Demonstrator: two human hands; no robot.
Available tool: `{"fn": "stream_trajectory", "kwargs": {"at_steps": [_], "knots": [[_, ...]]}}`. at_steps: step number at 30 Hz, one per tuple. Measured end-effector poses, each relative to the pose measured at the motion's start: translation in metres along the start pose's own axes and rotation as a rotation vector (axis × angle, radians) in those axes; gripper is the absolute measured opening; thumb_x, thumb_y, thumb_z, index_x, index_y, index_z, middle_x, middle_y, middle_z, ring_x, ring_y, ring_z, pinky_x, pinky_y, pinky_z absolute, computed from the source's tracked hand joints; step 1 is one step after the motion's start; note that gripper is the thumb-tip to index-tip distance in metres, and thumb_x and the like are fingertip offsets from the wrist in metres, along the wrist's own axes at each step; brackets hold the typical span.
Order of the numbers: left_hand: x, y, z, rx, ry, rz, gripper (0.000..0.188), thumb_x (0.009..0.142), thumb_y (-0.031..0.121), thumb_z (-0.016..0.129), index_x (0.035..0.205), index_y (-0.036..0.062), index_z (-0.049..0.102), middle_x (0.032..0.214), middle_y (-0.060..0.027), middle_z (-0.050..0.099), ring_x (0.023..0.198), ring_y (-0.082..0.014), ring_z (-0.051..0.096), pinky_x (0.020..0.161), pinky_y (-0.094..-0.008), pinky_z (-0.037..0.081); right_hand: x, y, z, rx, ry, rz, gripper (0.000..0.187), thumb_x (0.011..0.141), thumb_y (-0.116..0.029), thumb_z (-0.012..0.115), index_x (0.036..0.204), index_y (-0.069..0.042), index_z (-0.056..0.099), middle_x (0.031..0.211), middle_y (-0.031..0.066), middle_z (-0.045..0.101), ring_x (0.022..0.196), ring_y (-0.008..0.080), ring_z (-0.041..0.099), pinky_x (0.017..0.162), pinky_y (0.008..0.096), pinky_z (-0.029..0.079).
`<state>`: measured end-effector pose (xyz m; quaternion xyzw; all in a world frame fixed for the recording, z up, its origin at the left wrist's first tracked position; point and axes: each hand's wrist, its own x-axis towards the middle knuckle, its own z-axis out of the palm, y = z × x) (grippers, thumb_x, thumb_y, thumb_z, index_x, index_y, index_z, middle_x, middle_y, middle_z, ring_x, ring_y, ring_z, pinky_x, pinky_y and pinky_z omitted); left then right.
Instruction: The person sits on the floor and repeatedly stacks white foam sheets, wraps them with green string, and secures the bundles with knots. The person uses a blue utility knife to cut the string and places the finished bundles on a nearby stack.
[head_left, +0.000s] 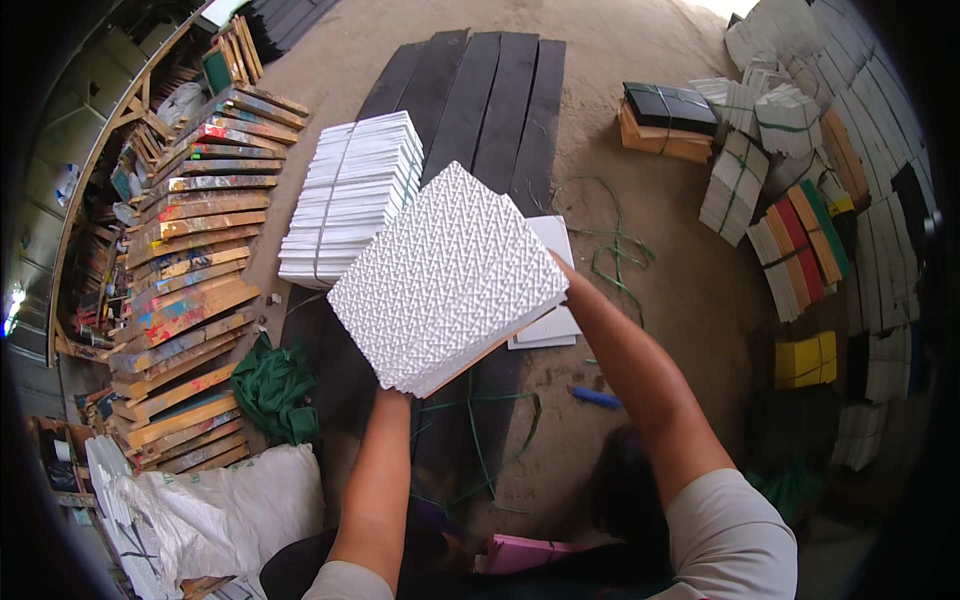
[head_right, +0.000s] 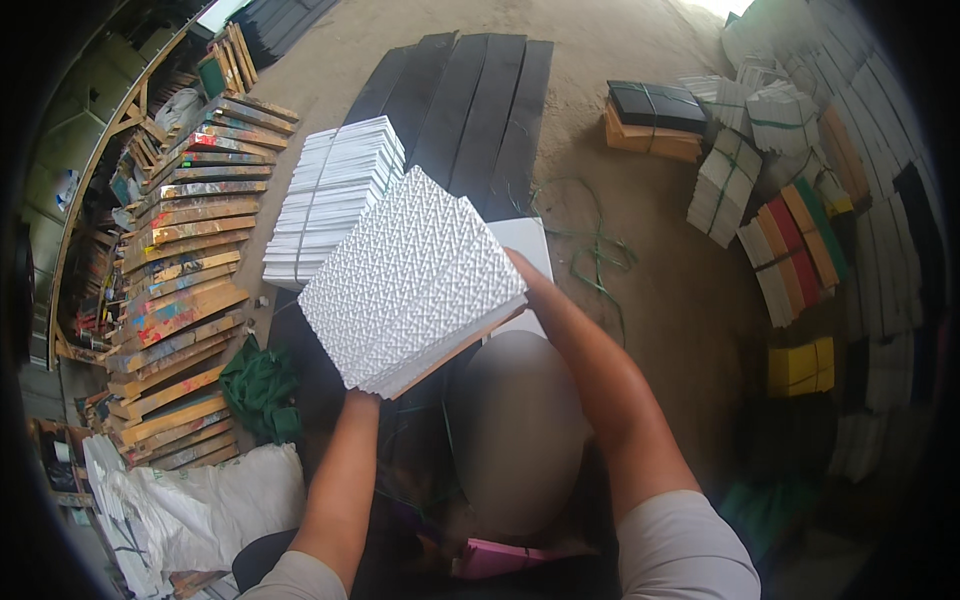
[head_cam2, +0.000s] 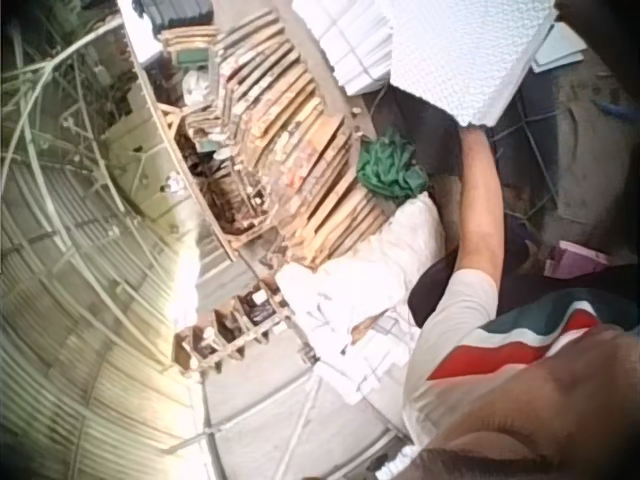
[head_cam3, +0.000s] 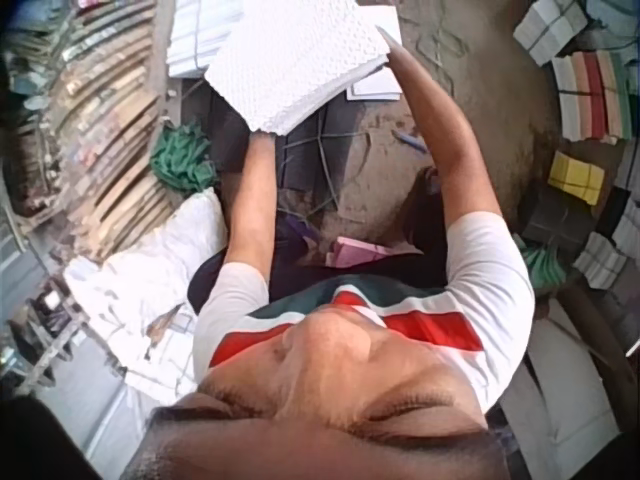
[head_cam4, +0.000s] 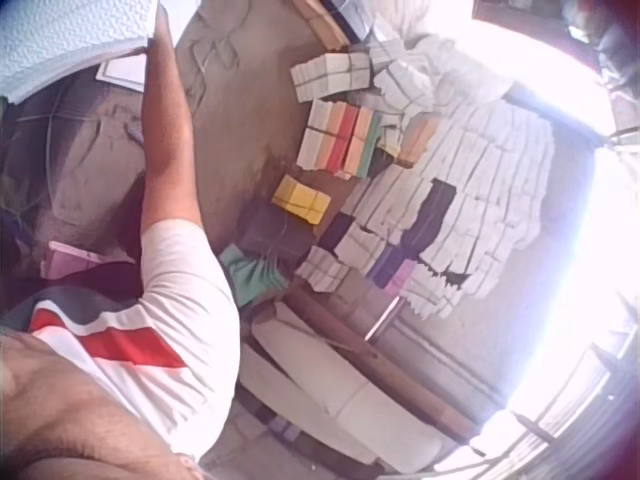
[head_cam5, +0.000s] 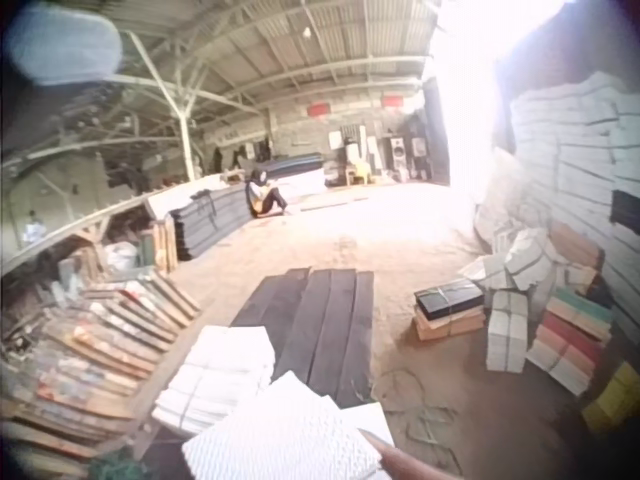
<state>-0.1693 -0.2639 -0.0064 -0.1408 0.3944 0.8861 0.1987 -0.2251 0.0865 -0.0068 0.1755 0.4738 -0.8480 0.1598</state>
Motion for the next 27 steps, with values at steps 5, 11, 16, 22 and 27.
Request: {"fn": "stream_trajectory", "kwargs": {"at_steps": [5,11,16,22,27], "knots": [[0.066,-0.01,0.039,-0.113,-0.228,0.021,0.066,0.111,0.051,0.038,0.16,0.0079,0.037,0.163,-0.013,0.043,0.145,-0.0323,0.048,0.12,-0.0501,0.043,0.047,-0.084,-0.006,-0.241,0.059,-0.112,0.045,0.104,-0.029,0.06,0.14,-0.001,0.064,0.13,0.0101,0.071,0.119,0.0183,0.067,0.107,0.0369,0.05],[0.155,-0.035,0.045,-0.048,0.156,0.052,0.086,0.101,0.077,0.037,0.162,0.0162,0.037,0.161,-0.0056,0.046,0.146,-0.0284,0.046,0.114,-0.0478,0.044,0.081,-0.119,-0.007,-0.337,0.243,-0.235,0.087,0.096,-0.079,0.046,0.164,-0.026,0.036,0.169,0.017,0.03,0.15,0.0445,0.036,0.116,0.0693,0.026],[0.191,-0.061,0.024,0.104,0.198,0.005,0.091,0.101,0.078,0.037,0.169,0.0218,0.015,0.171,-0.0021,0.029,0.152,-0.0267,0.037,0.121,-0.0448,0.035,0.094,-0.08,-0.001,-0.59,0.218,-0.372,0.088,0.095,-0.063,0.068,0.165,-0.022,0.035,0.168,0.0245,0.029,0.152,0.0443,0.033,0.12,0.0572,0.031],[0.135,-0.031,0.049,0.592,0.487,-0.146,0.082,0.104,0.069,0.043,0.159,0.0089,0.035,0.164,-0.0144,0.038,0.146,-0.0301,0.043,0.114,-0.0471,0.041,0.054,-0.015,-0.004,-0.892,0.603,-0.542,0.049,0.096,-0.035,0.076,0.131,-0.001,0.067,0.12,0.0166,0.073,0.105,0.027,0.071,0.092,0.0392,0.055],[0.018,-0.074,-0.051,1.261,0.505,0.317,0.037,0.103,0.037,0.063,0.106,0.001,0.069,0.103,-0.02,0.075,0.097,-0.037,0.072,0.084,-0.0449,0.055,-0.051,0.109,0.078,-1.555,0.003,-0.469,0.047,0.088,-0.048,0.079,0.109,-0.009,0.065,0.107,0.0133,0.07,0.105,0.0339,0.069,0.087,0.0451,0.057]]}}
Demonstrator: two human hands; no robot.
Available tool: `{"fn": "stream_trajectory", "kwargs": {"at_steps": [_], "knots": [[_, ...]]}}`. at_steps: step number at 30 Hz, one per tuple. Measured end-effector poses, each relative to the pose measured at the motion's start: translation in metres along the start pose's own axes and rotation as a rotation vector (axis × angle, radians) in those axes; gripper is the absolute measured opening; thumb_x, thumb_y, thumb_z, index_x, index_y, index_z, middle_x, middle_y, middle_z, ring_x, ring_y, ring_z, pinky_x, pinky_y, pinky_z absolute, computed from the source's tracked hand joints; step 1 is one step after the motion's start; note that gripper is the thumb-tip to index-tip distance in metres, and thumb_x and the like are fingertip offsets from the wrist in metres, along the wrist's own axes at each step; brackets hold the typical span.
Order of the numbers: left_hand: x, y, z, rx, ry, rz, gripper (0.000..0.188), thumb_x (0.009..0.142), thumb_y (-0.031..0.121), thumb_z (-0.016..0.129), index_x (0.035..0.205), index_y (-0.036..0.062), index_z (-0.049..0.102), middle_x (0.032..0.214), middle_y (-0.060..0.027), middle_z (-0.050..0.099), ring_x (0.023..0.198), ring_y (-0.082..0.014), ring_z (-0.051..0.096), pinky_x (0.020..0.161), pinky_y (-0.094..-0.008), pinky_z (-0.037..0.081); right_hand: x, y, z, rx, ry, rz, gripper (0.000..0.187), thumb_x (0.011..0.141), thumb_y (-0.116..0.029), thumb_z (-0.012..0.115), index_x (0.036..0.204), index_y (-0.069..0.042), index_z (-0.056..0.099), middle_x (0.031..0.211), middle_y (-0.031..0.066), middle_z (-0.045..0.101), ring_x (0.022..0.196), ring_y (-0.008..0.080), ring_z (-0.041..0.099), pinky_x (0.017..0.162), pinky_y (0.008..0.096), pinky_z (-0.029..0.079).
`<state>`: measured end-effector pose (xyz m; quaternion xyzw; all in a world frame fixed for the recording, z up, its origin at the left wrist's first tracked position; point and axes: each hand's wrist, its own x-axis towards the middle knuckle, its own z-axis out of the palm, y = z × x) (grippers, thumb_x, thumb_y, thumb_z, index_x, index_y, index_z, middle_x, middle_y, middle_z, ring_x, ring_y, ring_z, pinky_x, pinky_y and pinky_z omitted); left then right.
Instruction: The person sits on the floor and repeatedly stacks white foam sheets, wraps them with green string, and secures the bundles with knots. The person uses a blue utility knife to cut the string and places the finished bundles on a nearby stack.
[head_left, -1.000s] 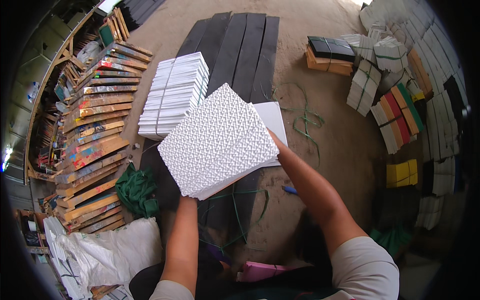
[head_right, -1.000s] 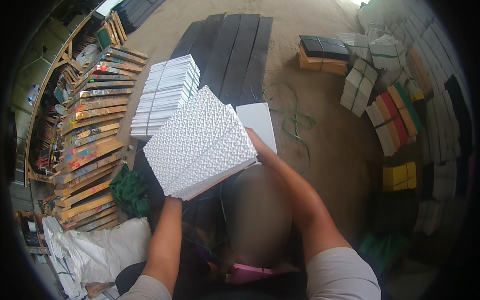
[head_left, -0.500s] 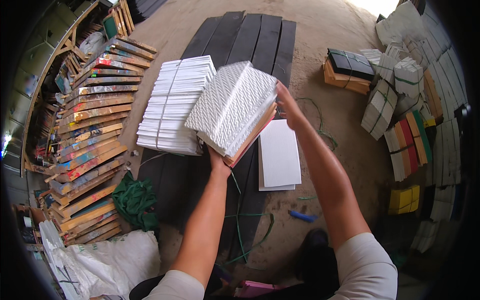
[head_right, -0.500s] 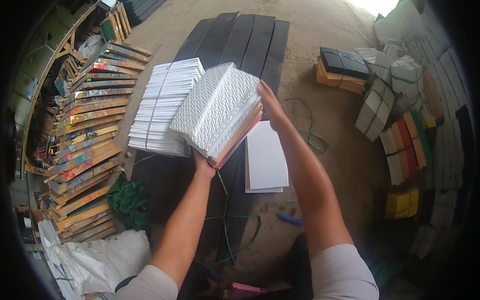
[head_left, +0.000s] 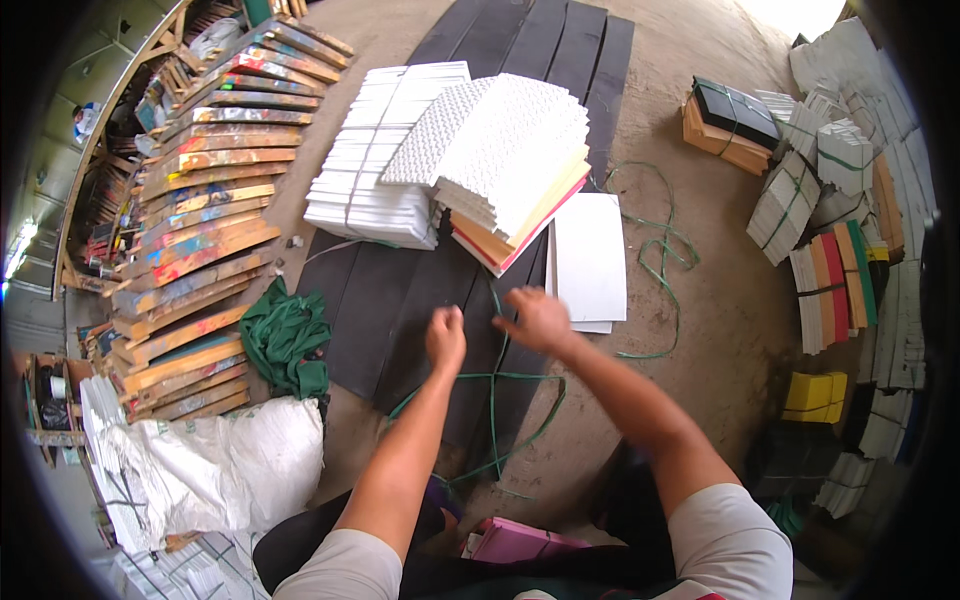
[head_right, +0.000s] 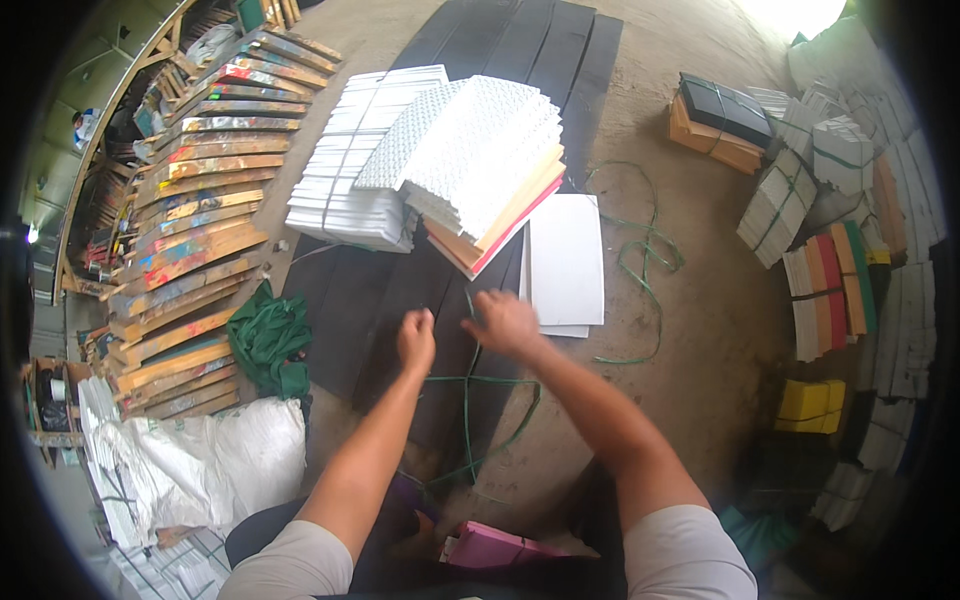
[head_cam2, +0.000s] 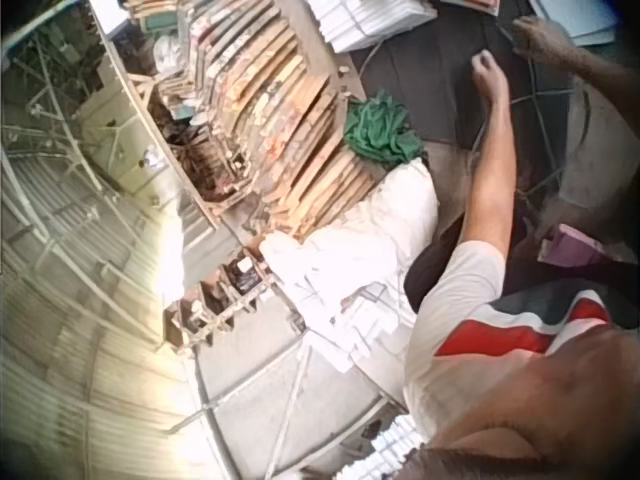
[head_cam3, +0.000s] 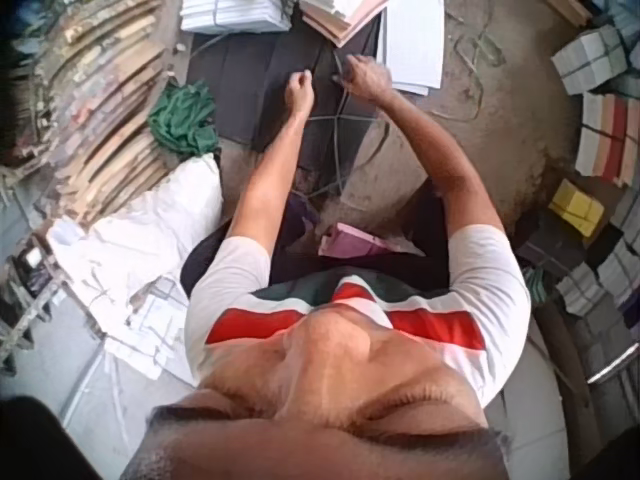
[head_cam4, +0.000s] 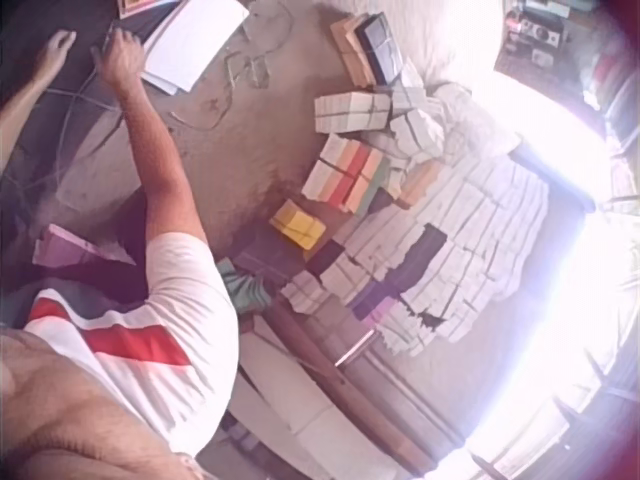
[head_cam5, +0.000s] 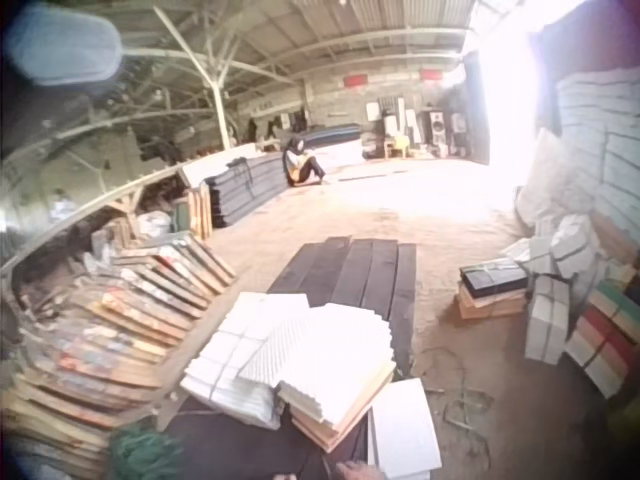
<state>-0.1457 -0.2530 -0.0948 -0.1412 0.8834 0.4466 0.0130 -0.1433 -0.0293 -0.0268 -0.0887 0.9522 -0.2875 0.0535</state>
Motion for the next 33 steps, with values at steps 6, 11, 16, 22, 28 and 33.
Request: {"fn": "stream_trajectory", "kwargs": {"at_steps": [6,11,16,22,28,33], "knots": [[-0.127,-0.034,-0.03,0.479,-0.401,0.305,0.05,0.087,0.045,0.08,0.119,0.0079,0.069,0.119,-0.0167,0.068,0.115,-0.0401,0.062,0.098,-0.0492,0.05,-0.034,-0.008,0.114,0.012,0.057,0.362,0.027,0.093,-0.022,0.074,0.107,-0.006,0.058,0.107,0.018,0.07,0.103,0.0389,0.071,0.085,0.0521,0.057],[-0.098,-0.037,-0.023,-0.529,-0.255,-0.378,0.085,0.101,0.078,0.035,0.128,0.004,0.068,0.11,-0.0091,0.075,0.11,-0.0245,0.065,0.099,-0.0421,0.045,-0.057,-0.046,0.084,0.571,-0.045,0.176,0.015,0.094,-0.011,0.068,0.102,-0.003,0.058,0.092,0.0171,0.074,0.087,0.0404,0.072,0.075,0.0481,0.055],[-0.063,0.078,-0.075,-1.326,-0.435,-0.563,0.045,0.11,0.056,0.047,0.095,0.0166,0.063,0.063,0.0061,0.044,0.054,-0.0112,0.045,0.062,-0.0307,0.043,-0.116,-0.071,0.041,0.589,-0.436,0.013,0.025,0.104,-0.025,0.064,0.115,-0.002,0.064,0.094,0.0096,0.069,0.088,0.0198,0.067,0.075,0.0411,0.055],[-0.004,0.081,-0.144,-1.479,0.075,-0.386,0.043,0.114,0.05,0.037,0.086,0.0209,0.053,0.06,0.0061,0.034,0.045,-0.0094,0.027,0.04,-0.0272,0.023,-0.114,0.0,-0.063,0.758,-0.357,0.333,0.05,0.103,-0.05,0.064,0.119,-0.004,0.075,0.11,0.0089,0.075,0.1,0.0201,0.067,0.086,0.0378,0.054],[0.032,0.028,-0.19,-1.569,0.388,-0.469,0.049,0.114,0.052,0.029,0.081,0.022,0.05,0.059,0.0063,0.033,0.045,-0.0118,0.025,0.041,-0.0282,0.023,-0.114,0.081,-0.236,0.369,-0.379,0.404,0.051,0.094,-0.051,0.073,0.122,-0.008,0.076,0.117,0.0114,0.073,0.108,0.0231,0.065,0.075,0.0366,0.056],[0.035,0.01,-0.184,-1.556,0.506,-0.562,0.048,0.114,0.053,0.027,0.081,0.0235,0.048,0.062,0.006,0.031,0.045,-0.0127,0.025,0.043,-0.03,0.023,-0.161,0.131,-0.383,0.327,-0.021,0.485,0.03,0.091,-0.035,0.079,0.092,-0.006,0.075,0.073,-0.0037,0.057,0.06,0.0077,0.047,0.053,0.0281,0.039]]}}
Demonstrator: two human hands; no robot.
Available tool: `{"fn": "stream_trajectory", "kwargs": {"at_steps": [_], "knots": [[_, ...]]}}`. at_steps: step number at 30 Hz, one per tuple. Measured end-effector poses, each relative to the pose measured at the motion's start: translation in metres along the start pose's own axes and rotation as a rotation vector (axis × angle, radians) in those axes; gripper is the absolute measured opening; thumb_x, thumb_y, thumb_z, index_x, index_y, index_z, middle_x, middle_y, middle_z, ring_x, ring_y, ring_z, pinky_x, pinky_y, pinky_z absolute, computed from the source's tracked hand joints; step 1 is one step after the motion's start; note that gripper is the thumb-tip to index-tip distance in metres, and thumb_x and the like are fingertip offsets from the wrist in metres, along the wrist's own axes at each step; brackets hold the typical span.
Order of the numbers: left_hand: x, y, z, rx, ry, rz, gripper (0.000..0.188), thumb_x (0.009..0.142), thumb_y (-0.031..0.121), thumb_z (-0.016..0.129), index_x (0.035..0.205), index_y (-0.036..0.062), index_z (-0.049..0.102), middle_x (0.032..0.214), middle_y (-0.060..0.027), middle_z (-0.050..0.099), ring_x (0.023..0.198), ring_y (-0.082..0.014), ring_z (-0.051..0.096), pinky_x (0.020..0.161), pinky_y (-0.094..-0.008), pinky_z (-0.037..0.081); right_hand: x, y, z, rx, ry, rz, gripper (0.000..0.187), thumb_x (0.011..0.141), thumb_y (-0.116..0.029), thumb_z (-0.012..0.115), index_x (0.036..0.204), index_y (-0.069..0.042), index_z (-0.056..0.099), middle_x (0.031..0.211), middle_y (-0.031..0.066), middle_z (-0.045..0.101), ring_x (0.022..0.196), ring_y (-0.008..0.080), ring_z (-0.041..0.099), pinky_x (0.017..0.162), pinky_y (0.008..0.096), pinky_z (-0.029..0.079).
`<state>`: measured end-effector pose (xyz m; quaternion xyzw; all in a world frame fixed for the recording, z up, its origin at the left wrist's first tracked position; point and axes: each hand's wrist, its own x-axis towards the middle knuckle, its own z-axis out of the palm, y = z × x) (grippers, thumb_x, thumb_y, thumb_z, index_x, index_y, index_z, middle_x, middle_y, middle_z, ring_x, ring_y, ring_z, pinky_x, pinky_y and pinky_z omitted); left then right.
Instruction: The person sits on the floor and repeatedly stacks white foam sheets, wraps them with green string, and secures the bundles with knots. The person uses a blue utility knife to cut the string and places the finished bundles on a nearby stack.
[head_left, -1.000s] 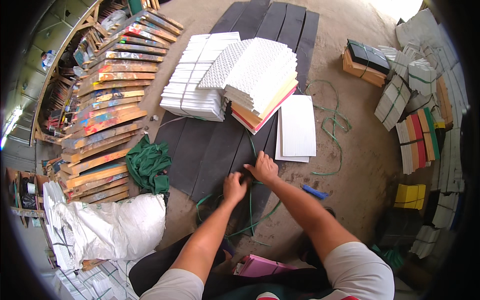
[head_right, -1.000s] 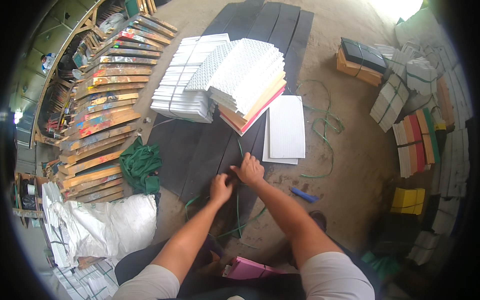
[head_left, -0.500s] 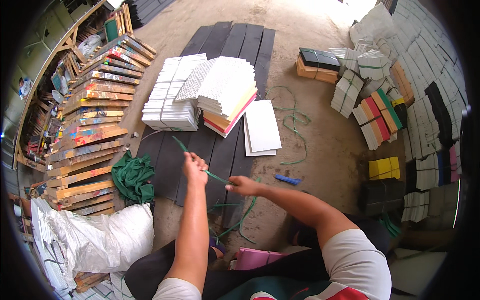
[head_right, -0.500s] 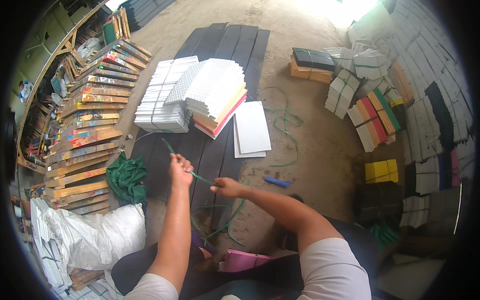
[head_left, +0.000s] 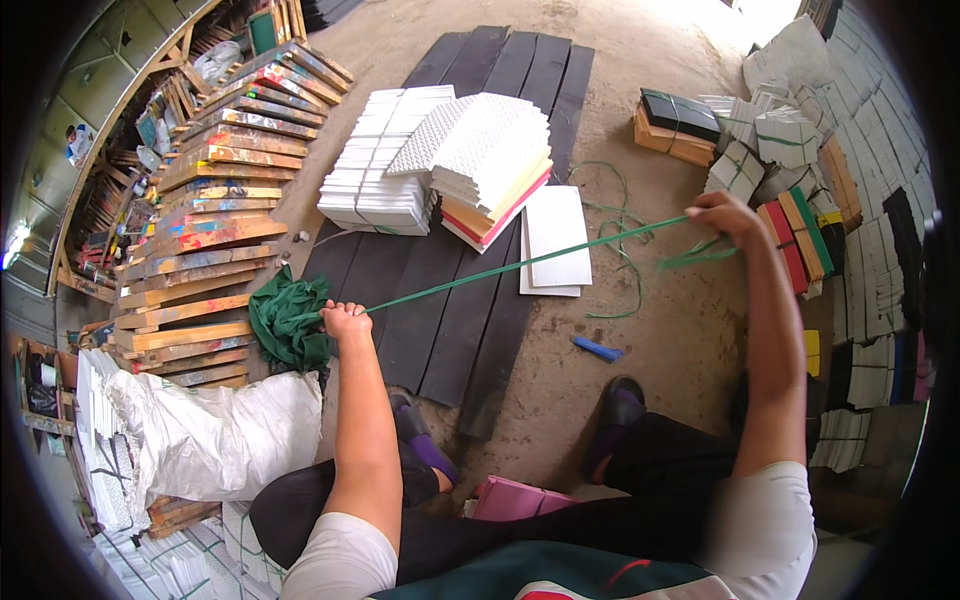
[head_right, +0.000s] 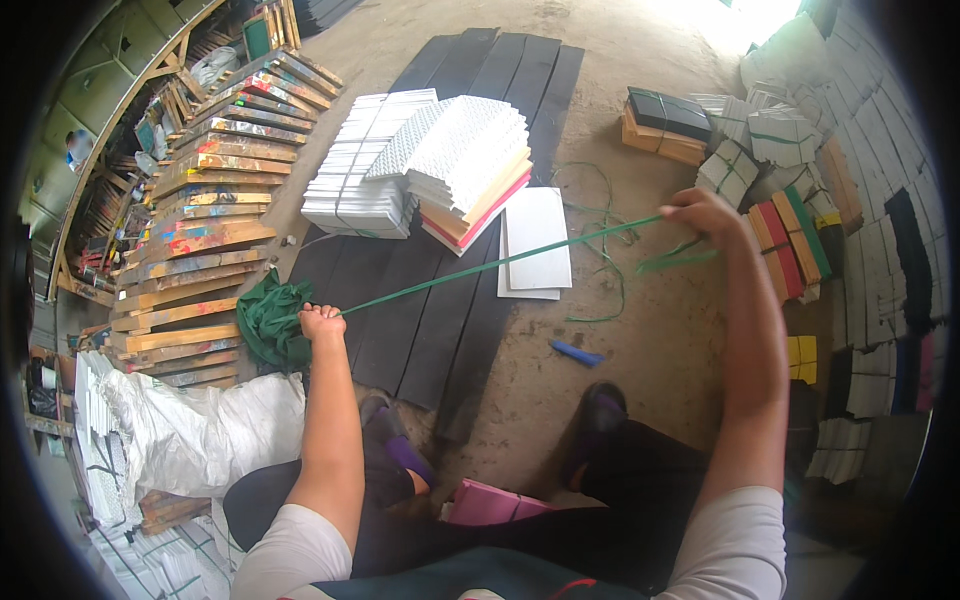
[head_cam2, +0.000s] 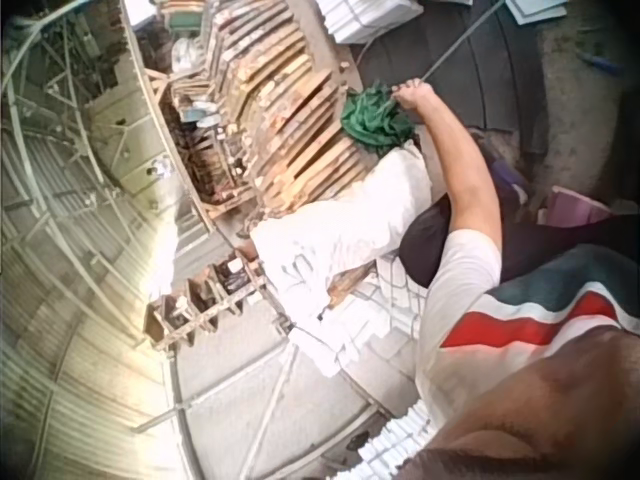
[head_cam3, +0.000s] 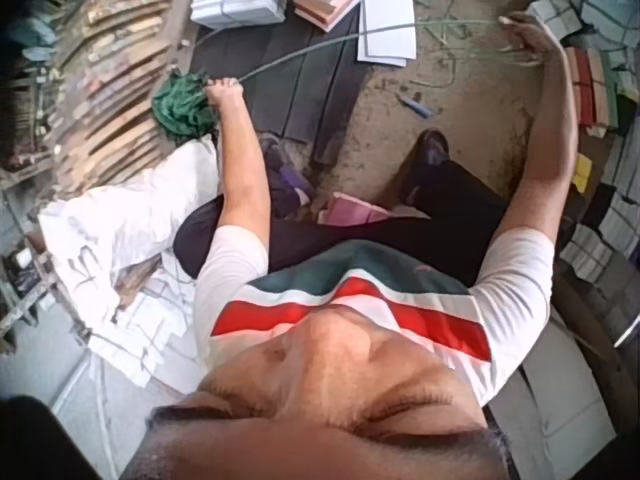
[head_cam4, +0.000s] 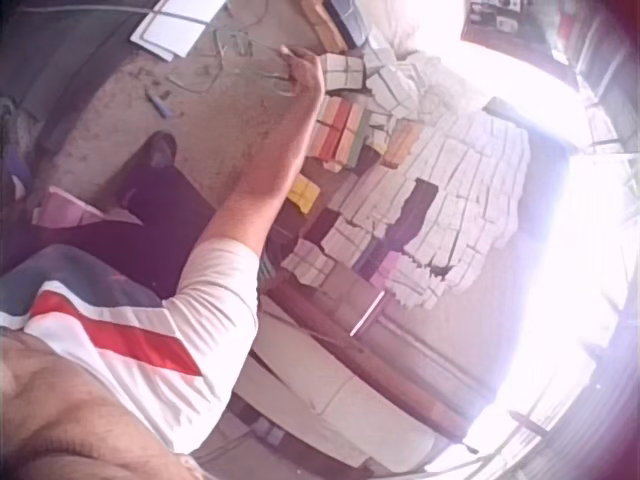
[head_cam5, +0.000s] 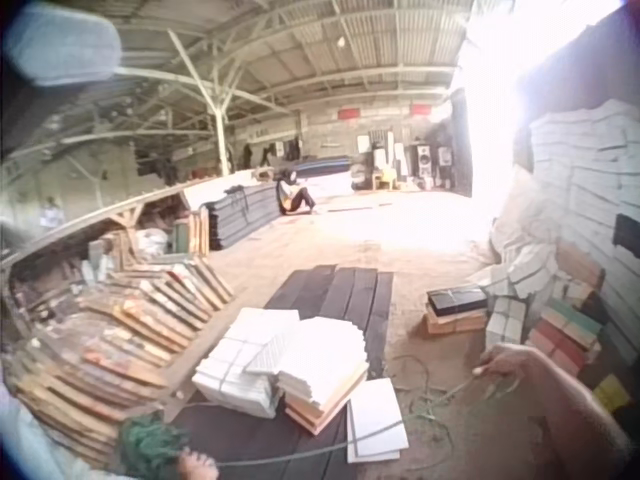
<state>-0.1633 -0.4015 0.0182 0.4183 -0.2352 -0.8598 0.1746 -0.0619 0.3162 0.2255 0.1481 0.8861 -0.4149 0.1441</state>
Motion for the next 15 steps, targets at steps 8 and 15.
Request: {"fn": "stream_trajectory", "kwargs": {"at_steps": [8,15], "knots": [[0.06,0.004,-0.056,0.228,0.296,0.151,0.031,0.111,0.046,0.04,0.101,0.0228,0.059,0.09,-0.0026,0.057,0.057,-0.0146,0.041,0.051,-0.031,0.034,-0.047,0.079,-0.069,-0.13,0.255,0.049,0.039,0.088,-0.038,0.082,0.096,0.0,0.077,0.078,0.0027,0.066,0.065,0.0142,0.059,0.059,0.0344,0.047],[-0.024,-0.033,-0.021,0.615,-0.135,0.306,0.03,0.115,0.034,0.041,0.117,0.0125,0.063,0.071,0.003,0.049,0.052,-0.0076,0.036,0.044,-0.0269,0.03,-0.006,0.103,0.053,-0.535,0.262,-0.09,0.032,0.094,-0.035,0.075,0.094,-0.003,0.075,0.086,0.0182,0.073,0.08,0.0344,0.07,0.071,0.0465,0.053]]}}
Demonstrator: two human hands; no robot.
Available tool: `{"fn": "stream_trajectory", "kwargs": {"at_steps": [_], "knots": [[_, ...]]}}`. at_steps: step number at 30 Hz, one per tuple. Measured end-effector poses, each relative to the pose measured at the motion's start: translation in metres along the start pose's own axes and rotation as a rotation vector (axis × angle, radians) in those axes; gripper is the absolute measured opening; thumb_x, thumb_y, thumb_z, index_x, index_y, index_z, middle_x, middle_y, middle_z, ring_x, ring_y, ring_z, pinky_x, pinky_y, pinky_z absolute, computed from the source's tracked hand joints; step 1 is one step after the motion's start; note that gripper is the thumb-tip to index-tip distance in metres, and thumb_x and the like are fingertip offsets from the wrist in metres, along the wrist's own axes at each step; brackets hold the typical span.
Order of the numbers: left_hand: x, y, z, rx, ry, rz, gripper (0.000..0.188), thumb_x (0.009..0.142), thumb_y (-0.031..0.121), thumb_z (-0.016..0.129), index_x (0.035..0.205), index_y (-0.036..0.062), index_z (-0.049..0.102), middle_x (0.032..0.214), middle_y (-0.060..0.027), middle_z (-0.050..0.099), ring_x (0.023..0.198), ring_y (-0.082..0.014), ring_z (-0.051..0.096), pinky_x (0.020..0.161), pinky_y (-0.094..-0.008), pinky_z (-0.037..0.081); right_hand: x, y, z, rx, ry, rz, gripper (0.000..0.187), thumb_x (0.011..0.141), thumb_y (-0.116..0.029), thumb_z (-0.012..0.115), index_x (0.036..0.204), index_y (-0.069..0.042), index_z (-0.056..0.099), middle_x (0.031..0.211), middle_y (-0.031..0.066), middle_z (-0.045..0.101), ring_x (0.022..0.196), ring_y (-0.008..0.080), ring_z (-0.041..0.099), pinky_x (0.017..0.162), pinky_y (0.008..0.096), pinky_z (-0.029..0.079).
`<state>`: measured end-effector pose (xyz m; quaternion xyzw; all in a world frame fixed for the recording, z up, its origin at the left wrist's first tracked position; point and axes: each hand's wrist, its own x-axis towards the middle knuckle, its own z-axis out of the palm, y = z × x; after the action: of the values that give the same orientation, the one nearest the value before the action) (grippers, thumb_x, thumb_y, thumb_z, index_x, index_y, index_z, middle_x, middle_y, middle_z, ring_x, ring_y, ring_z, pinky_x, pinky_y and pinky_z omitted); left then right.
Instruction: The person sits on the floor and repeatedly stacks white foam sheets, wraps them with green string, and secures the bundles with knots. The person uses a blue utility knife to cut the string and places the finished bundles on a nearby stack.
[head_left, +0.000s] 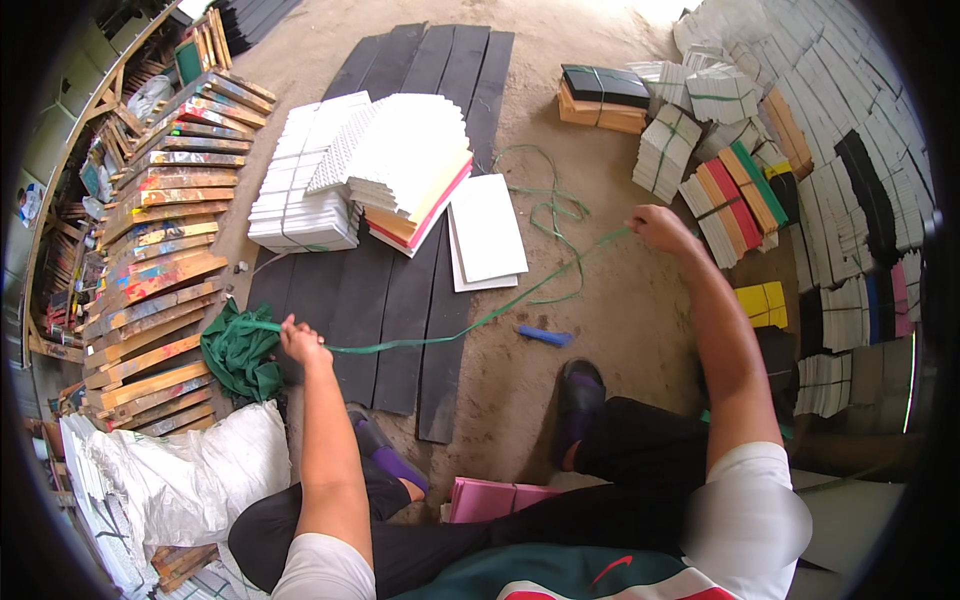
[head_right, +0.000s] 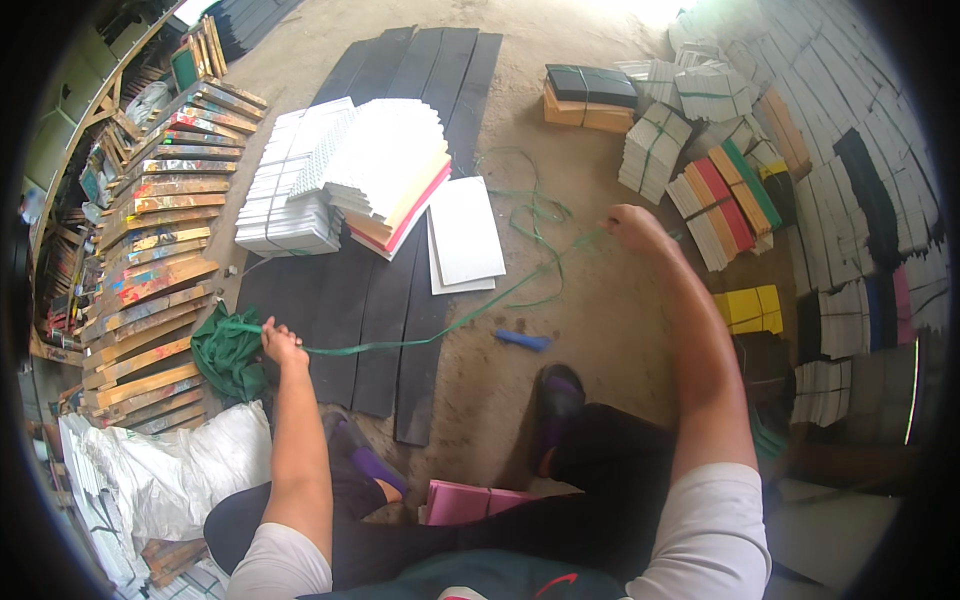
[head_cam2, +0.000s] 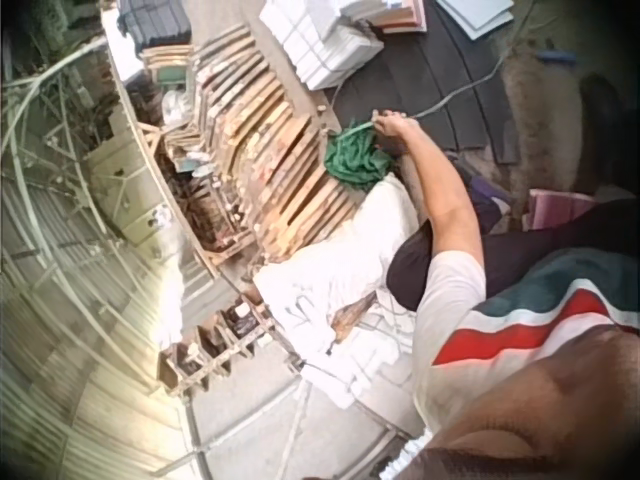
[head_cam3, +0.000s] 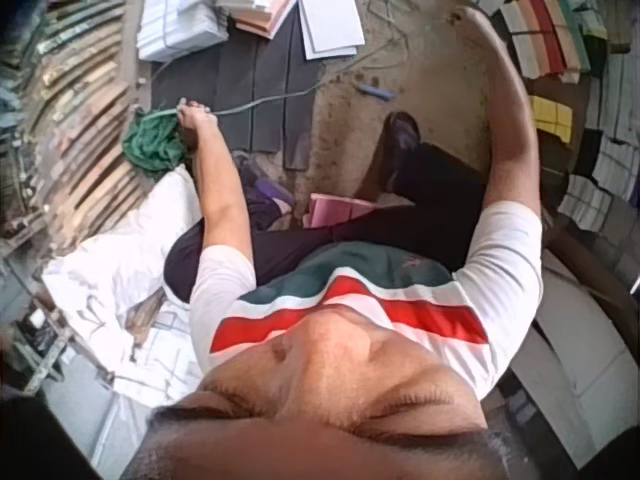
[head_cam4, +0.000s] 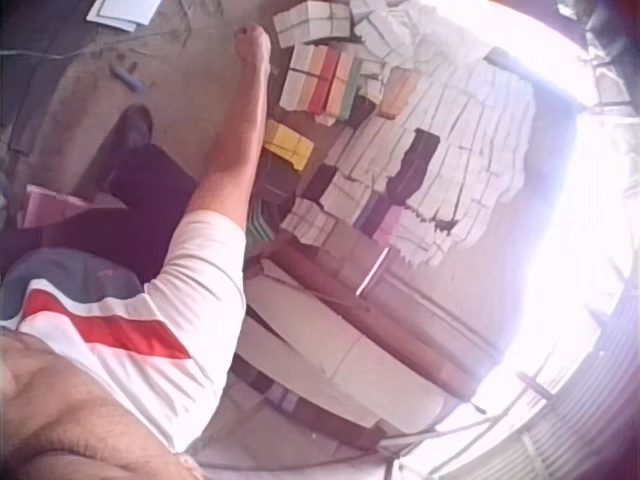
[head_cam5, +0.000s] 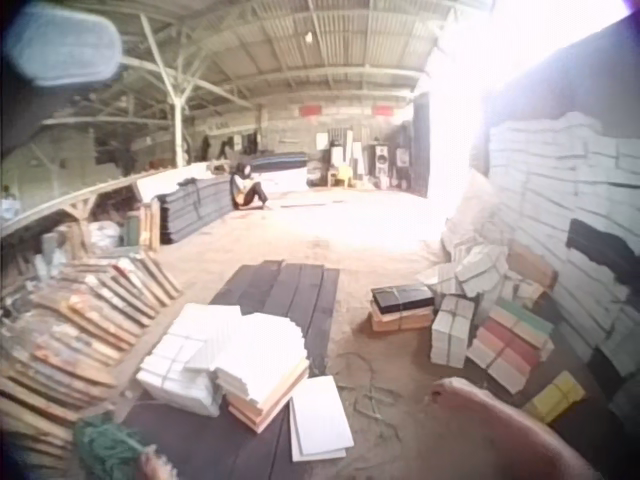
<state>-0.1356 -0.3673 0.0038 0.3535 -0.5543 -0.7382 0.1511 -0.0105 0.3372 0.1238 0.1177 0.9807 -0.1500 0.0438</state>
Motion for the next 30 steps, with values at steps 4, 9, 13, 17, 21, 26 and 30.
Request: {"fn": "stream_trajectory", "kwargs": {"at_steps": [4,9,13,17,21,26,30], "knots": [[-0.059,-0.002,0.048,0.174,-0.333,0.064,0.034,0.112,0.039,0.049,0.118,0.0099,0.066,0.076,0.0015,0.054,0.056,-0.006,0.043,0.046,-0.0251,0.035,-0.008,0.002,0.053,-0.07,-0.181,0.074,0.023,0.095,-0.029,0.07,0.101,-0.008,0.076,0.094,0.017,0.075,0.089,0.0379,0.071,0.077,0.046,0.056],[-0.187,-0.052,0.102,0.342,-0.941,0.211,0.046,0.098,0.037,0.076,0.13,0.004,0.07,0.121,-0.0055,0.072,0.108,-0.0143,0.065,0.098,-0.032,0.051,-0.029,-0.13,0.109,0.382,-0.435,-0.278,0.026,0.099,-0.028,0.068,0.109,-0.004,0.071,0.101,0.0192,0.073,0.095,0.0327,0.071,0.086,0.0452,0.054],[-0.244,-0.068,0.112,0.392,-1.245,0.137,0.042,0.099,0.04,0.076,0.117,0.0024,0.075,0.106,-0.0051,0.074,0.083,-0.011,0.063,0.077,-0.0296,0.051,-0.048,-0.203,0.104,0.679,-0.447,-0.477,0.029,0.103,-0.03,0.067,0.108,-0.002,0.071,0.091,0.0121,0.071,0.087,0.0227,0.065,0.082,0.0418,0.053],[-0.18,-0.052,0.101,0.598,-1.092,0.057,0.042,0.099,0.044,0.074,0.085,0.005,0.076,0.073,0.0032,0.063,0.069,-0.0077,0.052,0.064,-0.0285,0.04,-0.02,-0.135,0.085,0.646,-0.547,-0.235,0.042,0.103,-0.046,0.066,0.107,-0.006,0.077,0.094,0.0072,0.071,0.09,0.0185,0.062,0.083,0.0407,0.051],[-0.095,-0.037,0.06,0.647,-0.895,0.027,0.041,0.097,0.042,0.077,0.077,0.006,0.072,0.061,0.0094,0.045,0.057,-0.0037,0.037,0.053,-0.0275,0.027,-0.017,-0.065,0.05,0.486,-0.583,0.027,0.043,0.099,-0.05,0.07,0.105,-0.009,0.08,0.101,0.0104,0.071,0.098,0.023,0.063,0.085,0.0431,0.05],[-0.053,-0.036,0.031,0.693,-0.662,0.052,0.04,0.097,0.04,0.076,0.075,0.0078,0.07,0.065,0.0074,0.046,0.056,-0.0062,0.036,0.052,-0.0286,0.026,-0.019,0.008,0.049,0.368,-0.587,0.278,0.042,0.096,-0.05,0.073,0.108,-0.01,0.081,0.104,0.0117,0.071,0.096,0.0245,0.067,0.074,0.0403,0.056],[-0.012,-0.02,0.016,0.652,-0.427,0.04,0.041,0.098,0.042,0.075,0.075,0.0094,0.066,0.063,0.007,0.042,0.053,-0.0071,0.035,0.049,-0.0298,0.024,-0.031,0.05,0.047,0.451,-0.449,0.405,0.041,0.097,-0.05,0.074,0.102,-0.009,0.08,0.078,0.0014,0.06,0.07,0.0154,0.054,0.057,0.0352,0.044]]}}
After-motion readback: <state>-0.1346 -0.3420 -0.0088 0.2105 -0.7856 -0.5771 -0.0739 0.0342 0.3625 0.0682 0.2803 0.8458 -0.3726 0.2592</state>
